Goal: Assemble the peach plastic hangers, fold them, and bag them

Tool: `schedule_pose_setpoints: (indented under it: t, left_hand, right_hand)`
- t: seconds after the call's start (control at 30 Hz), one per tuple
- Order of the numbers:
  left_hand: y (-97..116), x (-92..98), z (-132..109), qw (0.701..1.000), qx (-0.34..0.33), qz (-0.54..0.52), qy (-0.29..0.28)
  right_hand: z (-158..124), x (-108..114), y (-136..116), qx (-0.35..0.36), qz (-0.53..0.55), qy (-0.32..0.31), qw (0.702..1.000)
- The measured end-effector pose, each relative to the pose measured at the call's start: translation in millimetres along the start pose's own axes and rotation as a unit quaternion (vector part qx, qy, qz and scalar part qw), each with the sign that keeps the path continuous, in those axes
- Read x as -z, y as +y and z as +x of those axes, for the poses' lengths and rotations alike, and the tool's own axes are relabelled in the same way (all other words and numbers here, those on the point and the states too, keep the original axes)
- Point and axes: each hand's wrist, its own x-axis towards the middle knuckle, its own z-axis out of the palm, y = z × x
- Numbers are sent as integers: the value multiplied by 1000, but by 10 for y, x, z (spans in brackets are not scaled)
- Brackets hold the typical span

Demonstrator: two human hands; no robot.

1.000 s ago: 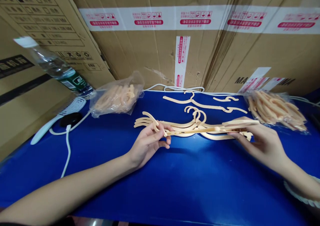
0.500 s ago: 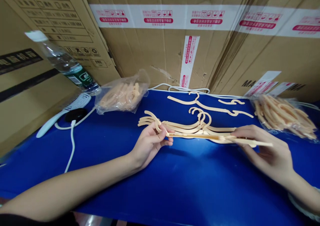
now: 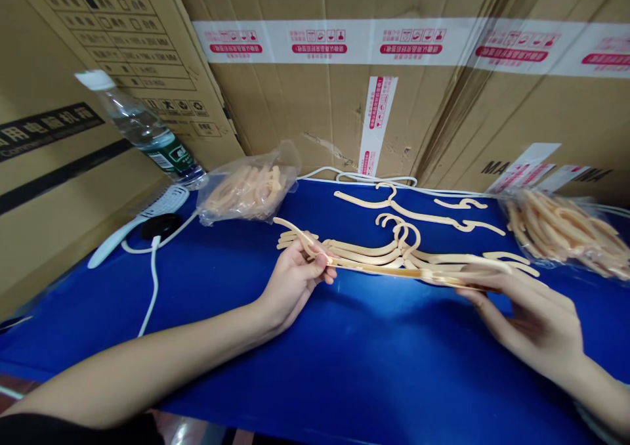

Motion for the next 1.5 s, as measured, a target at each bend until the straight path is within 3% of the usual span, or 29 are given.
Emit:
schedule_pose_setpoints:
  t: [0.23,0.47,0.57,0.63,0.7,0.73,0.8,0.87,0.9,0.93,1.0,1.23,1.5]
  left_hand:
    - [0,-11,-1,1000,-19,2,5]
    - [-32,-40,-12,999,16,-21,44]
    - [-72,-67,-83,999,38,11,4]
    - [-100,-79,-166,993,29,89,-66]
    - [-123,-77,-257,957,-46,219,-184]
    - [-134,-70,-299,916,-119,290,-252]
    - [-152,-46,-361,780,-293,422,-358]
    - [-169,-20,-396,635,-419,517,-391]
    - [-175,-10,-405,585,-450,552,-389]
    - [-179,-2,-410,553,-461,581,-380]
    - [-180,5,-411,530,-453,617,-364]
    - [-170,-5,-379,524,-415,668,-326]
    - [-237,49,-370,527,-383,687,-322]
  right_hand:
    - [-1,20,-55,-33,15,-4,999]
    - [-67,33,-22,-98,36,24,994]
    - [-62,58,26,-138,49,14,989]
    - [-40,82,52,-164,56,7,985]
    - [-13,103,66,-191,68,-4,979]
    - [-1,111,69,-202,76,-12,976]
    - [16,117,67,-212,98,-40,971]
    - [18,111,66,-211,115,-70,968]
    - [13,104,68,-210,121,-83,967]
    - [6,96,75,-209,126,-97,965]
    - [-16,78,100,-205,135,-123,962]
    - [-74,39,214,-170,130,-223,951]
    - [-28,46,215,-89,32,-251,963]
